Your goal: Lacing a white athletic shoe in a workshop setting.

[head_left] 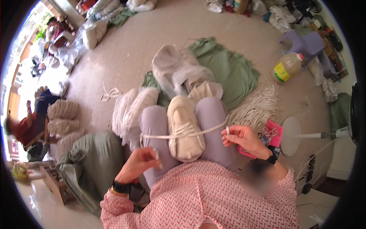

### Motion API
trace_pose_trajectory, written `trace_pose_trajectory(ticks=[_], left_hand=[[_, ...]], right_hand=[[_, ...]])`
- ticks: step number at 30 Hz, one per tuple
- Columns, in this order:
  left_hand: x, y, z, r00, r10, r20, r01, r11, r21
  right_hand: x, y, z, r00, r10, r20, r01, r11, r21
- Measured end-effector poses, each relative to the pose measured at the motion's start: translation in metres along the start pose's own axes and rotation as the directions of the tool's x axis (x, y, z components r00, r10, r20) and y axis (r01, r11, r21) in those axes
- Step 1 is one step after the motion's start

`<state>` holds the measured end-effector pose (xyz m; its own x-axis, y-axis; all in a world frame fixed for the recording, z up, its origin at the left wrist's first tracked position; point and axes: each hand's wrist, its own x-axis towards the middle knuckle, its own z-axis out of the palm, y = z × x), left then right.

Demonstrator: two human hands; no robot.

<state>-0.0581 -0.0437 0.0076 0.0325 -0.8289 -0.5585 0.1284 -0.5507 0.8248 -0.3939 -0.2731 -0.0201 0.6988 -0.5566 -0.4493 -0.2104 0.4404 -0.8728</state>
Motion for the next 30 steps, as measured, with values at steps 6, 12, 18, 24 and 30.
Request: trace_pose_trajectory(ticks=[6, 12, 18, 24, 30], left_hand=[[0.017, -0.009, 0.012, 0.979, 0.107, -0.172, -0.096, 0.993, 0.071], [0.025, -0.009, 0.017, 0.963, 0.147, -0.227, -0.145, 0.989, 0.026], [0.035, -0.006, 0.020, 0.959, 0.184, -0.216, -0.172, 0.982, 0.072], [0.040, -0.008, 0.020, 0.951, 0.162, -0.262, -0.194, 0.976, -0.101], [0.040, -0.011, 0.020, 0.958, 0.180, -0.225, -0.194, 0.980, -0.044]], right_hand=[[0.014, -0.011, 0.035, 0.985, -0.166, 0.049, 0.168, 0.846, -0.506], [0.038, 0.000, 0.055, 0.811, -0.535, 0.236, 0.492, 0.406, -0.770], [0.062, 0.000, 0.062, 0.900, -0.431, 0.067, 0.410, 0.784, -0.465], [0.062, 0.006, 0.059, 0.951, -0.309, 0.012, 0.303, 0.925, -0.229], [0.059, 0.008, 0.059, 0.961, -0.278, 0.004, 0.275, 0.946, -0.170]])
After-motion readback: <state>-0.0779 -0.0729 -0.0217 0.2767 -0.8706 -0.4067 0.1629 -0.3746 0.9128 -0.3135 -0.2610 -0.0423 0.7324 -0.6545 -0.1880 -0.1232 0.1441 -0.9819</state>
